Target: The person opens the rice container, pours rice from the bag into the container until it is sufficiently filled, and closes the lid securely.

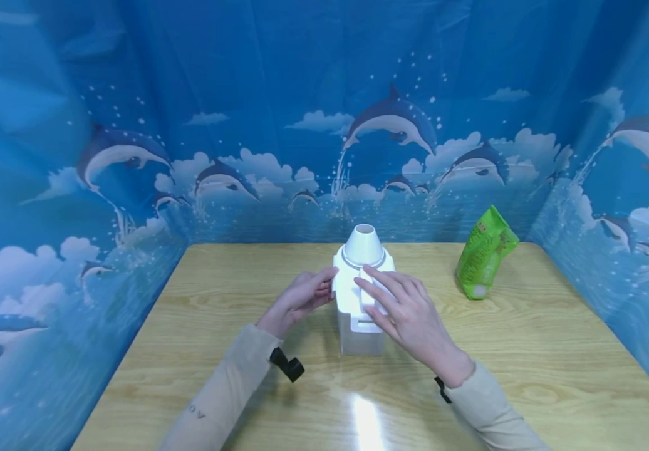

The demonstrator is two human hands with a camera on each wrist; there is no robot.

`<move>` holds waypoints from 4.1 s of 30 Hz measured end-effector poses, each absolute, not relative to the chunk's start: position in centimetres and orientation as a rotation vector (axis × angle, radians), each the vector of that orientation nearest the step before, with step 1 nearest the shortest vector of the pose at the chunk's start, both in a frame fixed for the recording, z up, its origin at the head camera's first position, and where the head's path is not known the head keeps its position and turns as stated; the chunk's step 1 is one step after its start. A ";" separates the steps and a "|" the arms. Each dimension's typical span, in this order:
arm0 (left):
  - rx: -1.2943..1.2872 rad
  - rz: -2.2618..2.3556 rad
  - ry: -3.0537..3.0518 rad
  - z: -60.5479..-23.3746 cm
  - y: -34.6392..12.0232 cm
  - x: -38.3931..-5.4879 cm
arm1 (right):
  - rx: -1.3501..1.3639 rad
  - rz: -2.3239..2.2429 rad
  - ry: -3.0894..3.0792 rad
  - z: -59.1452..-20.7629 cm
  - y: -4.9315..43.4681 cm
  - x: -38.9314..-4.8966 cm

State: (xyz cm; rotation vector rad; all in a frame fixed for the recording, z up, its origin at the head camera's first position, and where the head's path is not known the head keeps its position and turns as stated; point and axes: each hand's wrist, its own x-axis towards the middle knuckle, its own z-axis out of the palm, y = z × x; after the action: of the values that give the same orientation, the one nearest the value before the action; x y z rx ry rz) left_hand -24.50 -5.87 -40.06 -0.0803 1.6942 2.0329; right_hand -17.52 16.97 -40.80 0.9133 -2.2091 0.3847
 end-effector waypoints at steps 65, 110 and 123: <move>1.112 1.382 3.104 -38.9 -5.8 -20.0 | 0.905 0.374 -2.202 -41.0 17.0 -17.6; 1.277 0.706 3.341 -40.6 -5.2 -18.0 | 0.662 0.828 -2.386 -37.8 19.2 -18.7; 1.240 0.728 3.333 -40.5 -5.2 -17.8 | 0.261 1.959 -2.610 -37.5 21.4 -20.9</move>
State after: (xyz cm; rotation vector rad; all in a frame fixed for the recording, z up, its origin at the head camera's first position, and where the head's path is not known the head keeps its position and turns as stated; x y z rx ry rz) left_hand -17.83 -5.16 -40.49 1.2400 3.3325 0.7283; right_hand -20.85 21.39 -37.45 0.2607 -2.6105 1.9590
